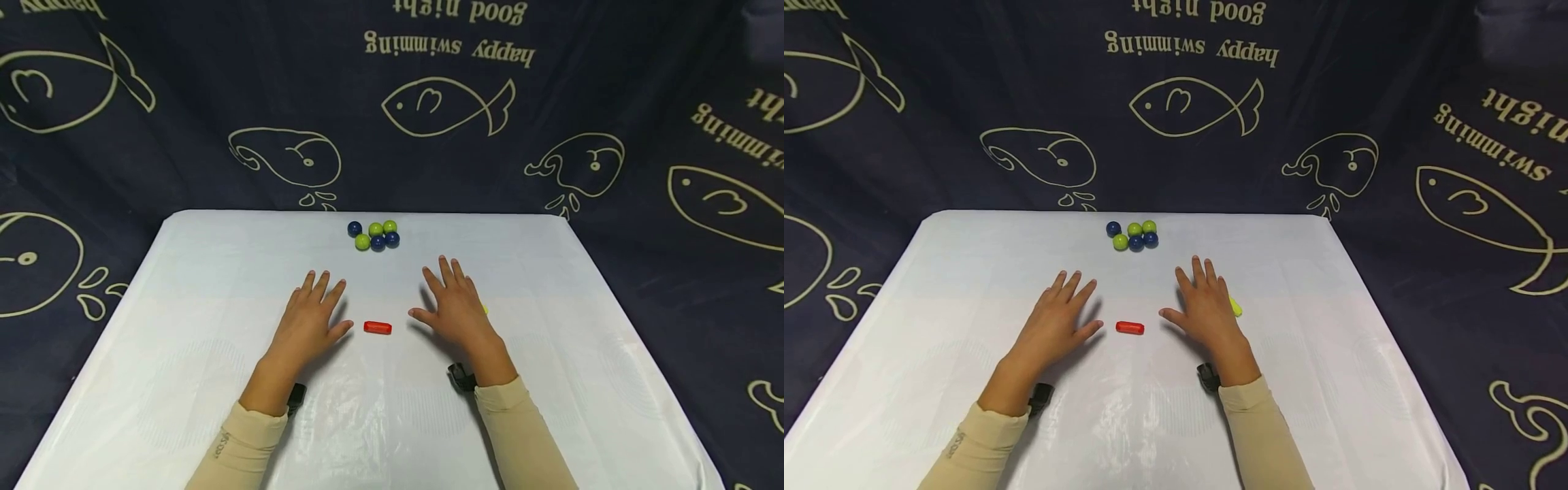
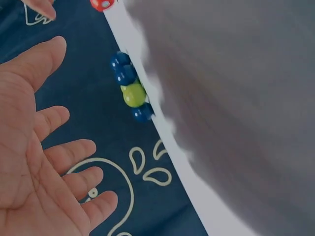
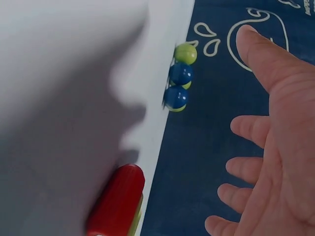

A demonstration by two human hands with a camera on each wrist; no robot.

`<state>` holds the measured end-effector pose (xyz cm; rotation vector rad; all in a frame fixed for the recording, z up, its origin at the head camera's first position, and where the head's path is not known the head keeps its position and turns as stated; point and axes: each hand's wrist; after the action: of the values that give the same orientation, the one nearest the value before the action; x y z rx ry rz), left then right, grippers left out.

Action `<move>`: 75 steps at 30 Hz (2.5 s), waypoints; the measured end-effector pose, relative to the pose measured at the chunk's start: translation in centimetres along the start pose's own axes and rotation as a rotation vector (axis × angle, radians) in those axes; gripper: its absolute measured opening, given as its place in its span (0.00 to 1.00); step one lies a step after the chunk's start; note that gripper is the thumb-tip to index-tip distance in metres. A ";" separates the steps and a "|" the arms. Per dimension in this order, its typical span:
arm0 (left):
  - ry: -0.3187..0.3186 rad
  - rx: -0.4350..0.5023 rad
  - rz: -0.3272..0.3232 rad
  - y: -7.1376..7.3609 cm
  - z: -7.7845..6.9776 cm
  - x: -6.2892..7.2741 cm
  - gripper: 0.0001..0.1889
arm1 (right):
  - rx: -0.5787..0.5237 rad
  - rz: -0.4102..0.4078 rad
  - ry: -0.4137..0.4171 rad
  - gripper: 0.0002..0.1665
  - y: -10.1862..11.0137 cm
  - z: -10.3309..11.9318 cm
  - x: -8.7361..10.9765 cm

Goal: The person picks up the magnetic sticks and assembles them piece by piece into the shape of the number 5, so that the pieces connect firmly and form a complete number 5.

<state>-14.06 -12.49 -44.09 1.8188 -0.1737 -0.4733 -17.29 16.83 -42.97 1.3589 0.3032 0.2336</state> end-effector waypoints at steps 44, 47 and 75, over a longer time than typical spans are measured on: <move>0.126 0.667 0.076 -5.3 -2.3 -0.6 0.18 | -0.616 -0.054 -0.087 0.27 -4.1 -1.1 -14.7; 0.115 0.653 0.069 -5.5 -2.4 -0.7 0.17 | -0.605 -0.051 -0.090 0.27 -4.5 -1.0 -15.1; 0.093 0.600 0.043 -5.6 -2.7 -0.7 0.14 | -0.580 -0.070 -0.150 0.18 -4.9 -0.4 -15.1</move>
<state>-14.29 -8.22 -48.59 2.4127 -0.3140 -0.3220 -31.64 11.16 -46.64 0.7854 0.1393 0.1435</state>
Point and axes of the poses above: each hand's wrist, its own x-axis away from the middle knuckle, its own y-axis out of the back of the hand, z = x × y, and after that the axes turned 1 degree about z, right-handed
